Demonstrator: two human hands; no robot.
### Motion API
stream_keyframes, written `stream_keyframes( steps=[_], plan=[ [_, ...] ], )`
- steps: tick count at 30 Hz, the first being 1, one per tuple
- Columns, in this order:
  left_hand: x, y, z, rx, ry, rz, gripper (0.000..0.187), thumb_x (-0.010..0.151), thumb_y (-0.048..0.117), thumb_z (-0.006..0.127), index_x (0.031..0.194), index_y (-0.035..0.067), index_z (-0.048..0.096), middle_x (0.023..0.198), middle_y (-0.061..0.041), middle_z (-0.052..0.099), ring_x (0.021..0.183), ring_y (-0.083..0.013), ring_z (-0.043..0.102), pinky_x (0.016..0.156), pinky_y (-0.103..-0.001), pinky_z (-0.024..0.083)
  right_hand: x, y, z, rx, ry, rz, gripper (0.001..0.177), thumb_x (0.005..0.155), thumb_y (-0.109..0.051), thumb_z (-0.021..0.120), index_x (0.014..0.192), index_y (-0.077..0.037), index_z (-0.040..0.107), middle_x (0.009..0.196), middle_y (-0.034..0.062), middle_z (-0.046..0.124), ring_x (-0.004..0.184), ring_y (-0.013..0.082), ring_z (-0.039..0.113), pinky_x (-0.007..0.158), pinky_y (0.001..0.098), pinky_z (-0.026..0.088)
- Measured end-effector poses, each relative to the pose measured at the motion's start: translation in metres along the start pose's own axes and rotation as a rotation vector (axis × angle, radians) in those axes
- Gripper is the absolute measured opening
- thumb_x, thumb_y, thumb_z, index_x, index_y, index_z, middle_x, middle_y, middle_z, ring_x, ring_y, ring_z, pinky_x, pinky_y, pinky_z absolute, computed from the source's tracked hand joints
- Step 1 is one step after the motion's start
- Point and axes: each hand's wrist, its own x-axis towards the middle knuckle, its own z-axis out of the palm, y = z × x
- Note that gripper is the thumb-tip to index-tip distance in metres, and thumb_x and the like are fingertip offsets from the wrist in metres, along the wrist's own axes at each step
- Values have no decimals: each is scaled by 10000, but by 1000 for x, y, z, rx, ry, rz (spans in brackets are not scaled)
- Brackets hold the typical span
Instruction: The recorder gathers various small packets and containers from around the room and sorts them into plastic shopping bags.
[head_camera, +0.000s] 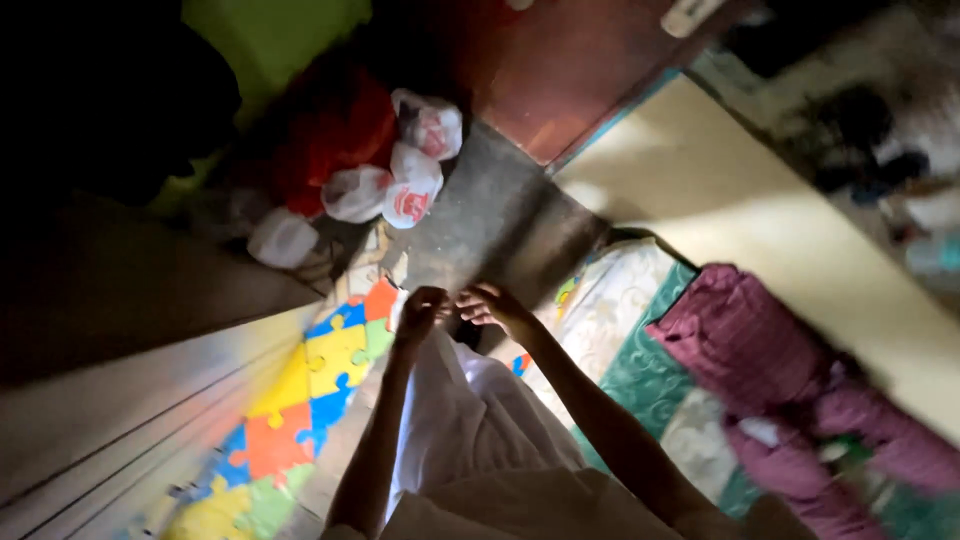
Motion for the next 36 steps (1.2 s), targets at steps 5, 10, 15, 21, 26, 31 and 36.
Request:
stream_keyframes(
  steps=[5, 10, 15, 21, 26, 31, 36],
  plan=[
    [63, 60, -15, -237, 174, -377, 219, 1007, 276, 687, 1065, 66, 672, 963, -58, 726, 840, -176, 737, 701, -307, 578, 123, -37, -35, -120, -55, 166, 363, 979, -405, 609, 1170, -99, 651, 1098, 72, 761, 911, 212, 737, 816, 372, 597],
    [152, -47, -37, -241, 300, -492, 254, 965, 298, 697, 1109, 93, 653, 997, -60, 753, 835, -196, 762, 672, -319, 564, 268, -34, -74, -248, -54, 271, 352, 959, -413, 640, 1131, -106, 664, 1039, 66, 765, 838, 176, 727, 761, 349, 591],
    [218, -98, -48, 106, 422, -388, 372, 931, 291, 710, 1199, 50, 615, 1066, -114, 740, 827, -227, 743, 694, -349, 599, 403, 9, -99, -308, -69, 265, 432, 923, -446, 724, 1178, -100, 698, 927, 56, 742, 705, 158, 647, 635, 339, 515],
    [291, -260, -31, 648, 556, -129, 555, 962, 224, 743, 1407, -7, 505, 1379, -258, 568, 1267, -432, 548, 1063, -524, 478, 617, 102, -146, -1160, -145, -467, 573, 826, -360, 843, 1249, -62, 595, 1120, 153, 673, 1002, 346, 685, 895, 463, 543],
    [343, -285, -39, 538, 582, -283, 925, 818, 178, 808, 1580, 64, 297, 1579, -284, 372, 1355, -480, 457, 1086, -551, 401, 668, 16, -89, -1338, -376, -526, 849, 742, -150, 787, 1514, -115, 435, 1487, 253, 471, 1048, 415, 638, 827, 477, 531],
    [340, -363, 22, 386, 603, -407, 990, 815, 150, 827, 1624, 131, 255, 1587, -185, 426, 1411, -435, 480, 1104, -557, 396, 739, 102, -200, -1571, -602, -632, 593, 853, -145, 794, 1389, -160, 538, 1302, 172, 617, 1082, 355, 674, 895, 443, 561],
    [318, -341, 71, 676, 425, -677, 659, 856, 196, 791, 1406, 193, 427, 1303, -159, 609, 1172, -377, 592, 843, -497, 531, 701, 158, -290, -1735, -741, -905, 481, 868, -203, 784, 1291, -64, 603, 1137, 188, 651, 1008, 382, 640, 860, 490, 503]
  ],
)
